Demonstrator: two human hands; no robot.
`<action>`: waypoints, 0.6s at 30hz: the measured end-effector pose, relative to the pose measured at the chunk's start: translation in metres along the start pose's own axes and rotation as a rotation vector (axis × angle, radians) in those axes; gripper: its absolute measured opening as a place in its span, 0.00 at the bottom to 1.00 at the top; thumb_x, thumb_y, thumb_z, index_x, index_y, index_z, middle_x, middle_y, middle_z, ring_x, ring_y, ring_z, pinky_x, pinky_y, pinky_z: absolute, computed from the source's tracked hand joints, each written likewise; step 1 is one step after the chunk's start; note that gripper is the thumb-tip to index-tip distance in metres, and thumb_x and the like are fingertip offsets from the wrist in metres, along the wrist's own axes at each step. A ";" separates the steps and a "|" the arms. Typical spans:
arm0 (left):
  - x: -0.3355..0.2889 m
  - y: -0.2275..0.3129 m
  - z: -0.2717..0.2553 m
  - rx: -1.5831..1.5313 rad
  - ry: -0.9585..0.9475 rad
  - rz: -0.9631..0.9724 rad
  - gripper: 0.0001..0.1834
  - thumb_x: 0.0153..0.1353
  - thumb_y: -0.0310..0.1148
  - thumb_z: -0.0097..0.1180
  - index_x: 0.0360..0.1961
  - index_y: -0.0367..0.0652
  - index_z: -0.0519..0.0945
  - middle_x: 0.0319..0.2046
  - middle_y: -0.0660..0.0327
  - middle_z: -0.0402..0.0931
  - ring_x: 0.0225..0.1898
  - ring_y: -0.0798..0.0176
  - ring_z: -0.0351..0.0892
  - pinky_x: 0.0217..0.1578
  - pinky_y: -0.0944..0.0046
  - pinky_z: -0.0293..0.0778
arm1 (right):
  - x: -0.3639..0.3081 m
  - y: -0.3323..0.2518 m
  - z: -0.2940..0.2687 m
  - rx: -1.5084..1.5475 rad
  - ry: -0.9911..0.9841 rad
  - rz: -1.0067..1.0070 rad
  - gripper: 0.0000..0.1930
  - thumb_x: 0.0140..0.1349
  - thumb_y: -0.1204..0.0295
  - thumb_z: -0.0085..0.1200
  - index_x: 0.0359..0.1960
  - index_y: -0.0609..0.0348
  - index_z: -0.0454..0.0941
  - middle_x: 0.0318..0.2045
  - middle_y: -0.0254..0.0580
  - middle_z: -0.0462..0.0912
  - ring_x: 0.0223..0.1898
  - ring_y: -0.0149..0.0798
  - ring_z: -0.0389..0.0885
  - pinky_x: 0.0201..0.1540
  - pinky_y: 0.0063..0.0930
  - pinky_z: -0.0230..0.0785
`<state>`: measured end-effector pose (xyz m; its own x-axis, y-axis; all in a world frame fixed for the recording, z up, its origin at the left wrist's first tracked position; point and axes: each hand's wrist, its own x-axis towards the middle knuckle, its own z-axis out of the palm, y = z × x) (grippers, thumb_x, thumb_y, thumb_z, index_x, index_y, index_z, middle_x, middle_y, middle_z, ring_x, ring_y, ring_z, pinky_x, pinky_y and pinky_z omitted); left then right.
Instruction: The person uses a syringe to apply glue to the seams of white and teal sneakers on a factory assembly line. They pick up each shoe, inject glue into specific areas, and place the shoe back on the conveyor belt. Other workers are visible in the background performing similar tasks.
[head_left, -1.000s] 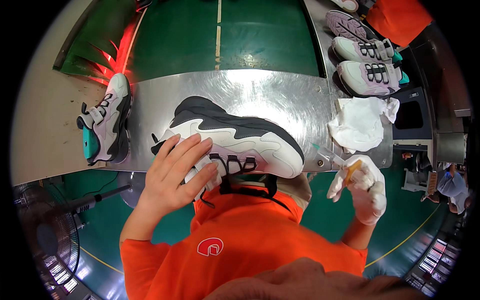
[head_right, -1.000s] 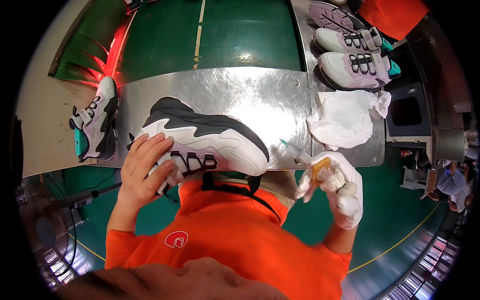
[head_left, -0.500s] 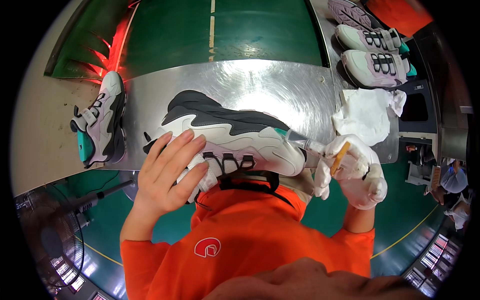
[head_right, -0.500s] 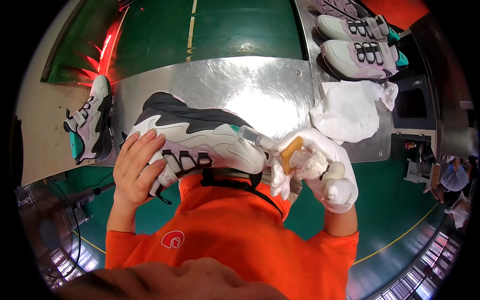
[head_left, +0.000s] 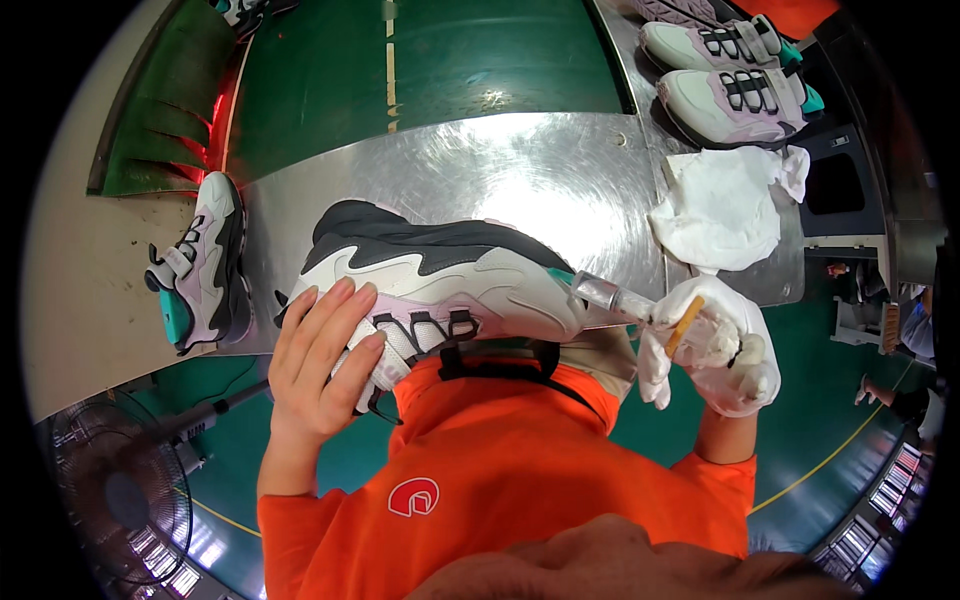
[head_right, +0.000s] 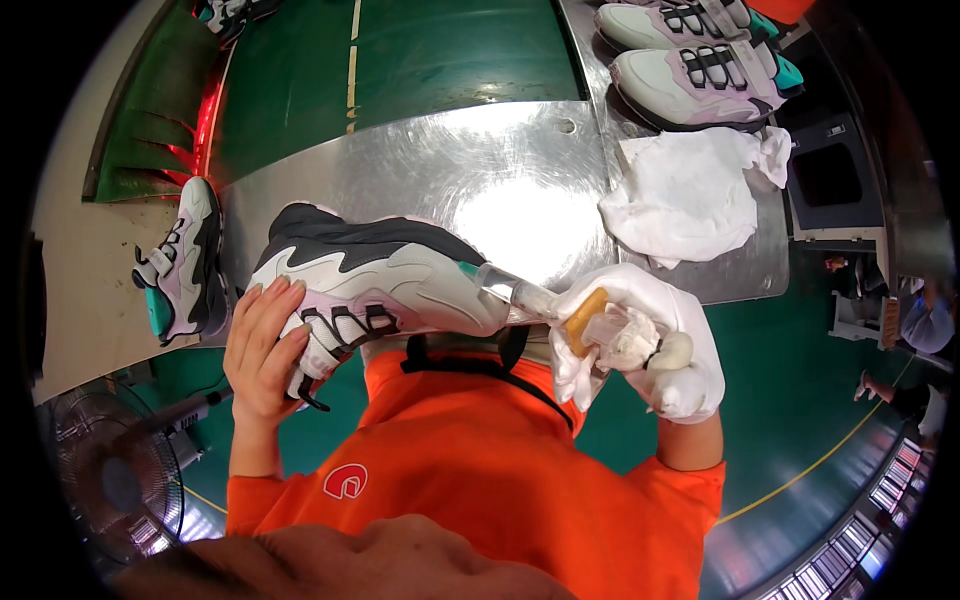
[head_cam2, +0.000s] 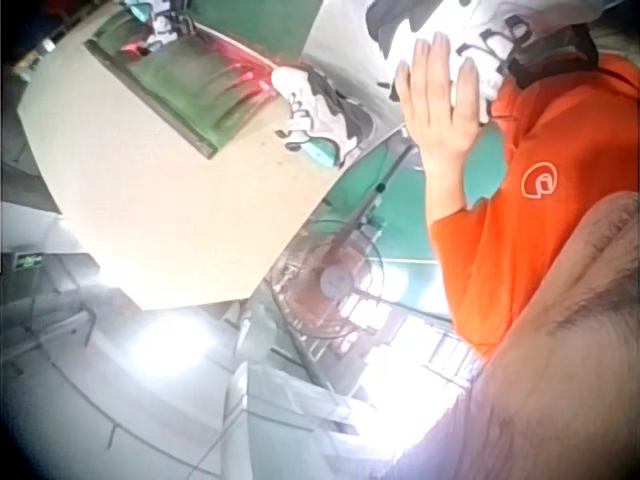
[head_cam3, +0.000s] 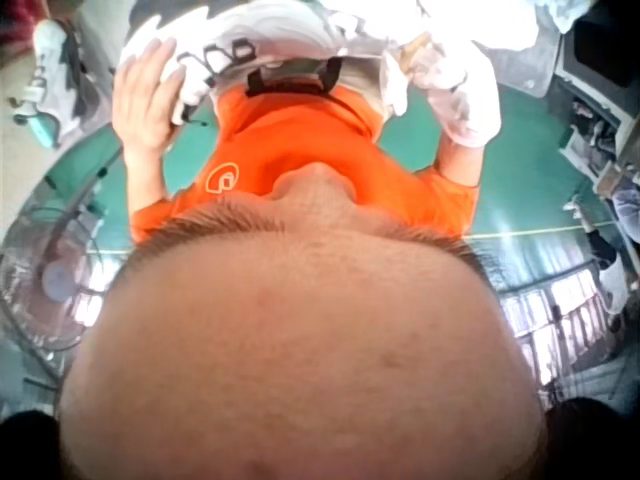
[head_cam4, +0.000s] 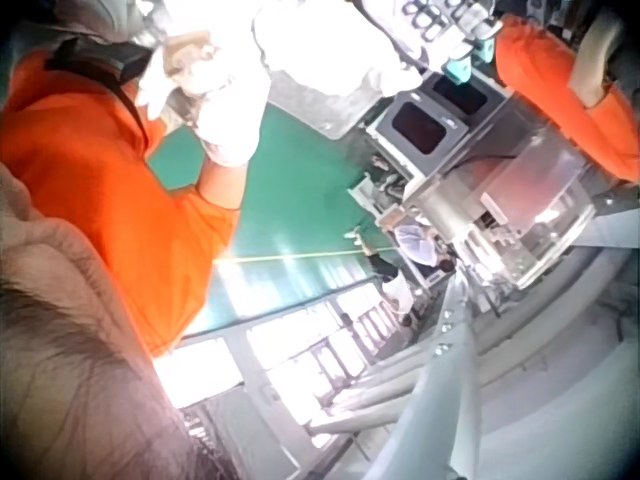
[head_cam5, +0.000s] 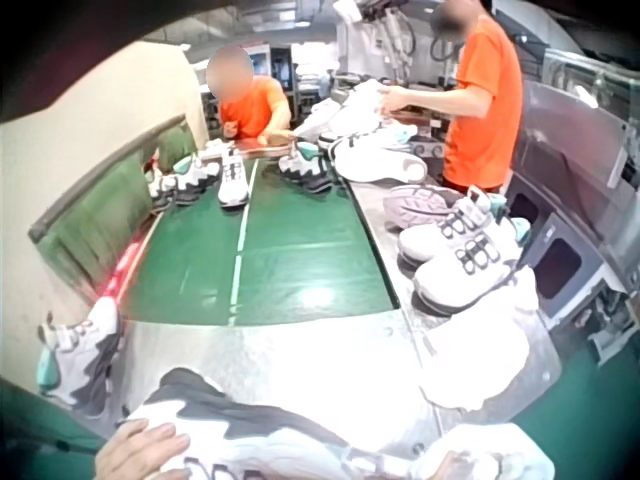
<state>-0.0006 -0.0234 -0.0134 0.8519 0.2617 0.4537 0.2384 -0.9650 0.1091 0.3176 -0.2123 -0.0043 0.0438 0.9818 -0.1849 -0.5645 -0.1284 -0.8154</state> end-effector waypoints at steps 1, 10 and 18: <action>0.000 0.001 0.000 0.006 0.003 -0.002 0.12 0.61 0.26 0.56 0.45 0.45 0.73 0.49 0.50 0.80 0.53 0.47 0.79 0.53 0.46 0.73 | -0.002 0.002 -0.002 0.007 0.007 -0.014 0.49 0.39 0.45 0.72 0.50 0.80 0.68 0.33 0.57 0.79 0.30 0.48 0.82 0.26 0.32 0.76; -0.002 0.014 0.001 0.047 0.038 0.002 0.16 0.59 0.25 0.59 0.48 0.44 0.72 0.50 0.49 0.79 0.52 0.46 0.79 0.50 0.46 0.74 | -0.019 0.026 -0.011 0.049 0.005 -0.191 0.47 0.42 0.43 0.69 0.48 0.80 0.68 0.29 0.58 0.78 0.28 0.48 0.82 0.23 0.32 0.75; -0.013 0.010 0.010 0.056 0.117 0.071 0.23 0.54 0.24 0.64 0.50 0.43 0.72 0.50 0.47 0.79 0.51 0.45 0.79 0.48 0.46 0.74 | -0.042 0.044 -0.018 0.186 0.055 -0.427 0.46 0.42 0.49 0.70 0.53 0.76 0.64 0.31 0.58 0.77 0.30 0.51 0.80 0.34 0.38 0.76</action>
<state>-0.0044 -0.0365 -0.0274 0.8079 0.1860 0.5592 0.2078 -0.9779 0.0250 0.3058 -0.2620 -0.0426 0.3449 0.9319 0.1126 -0.6244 0.3173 -0.7138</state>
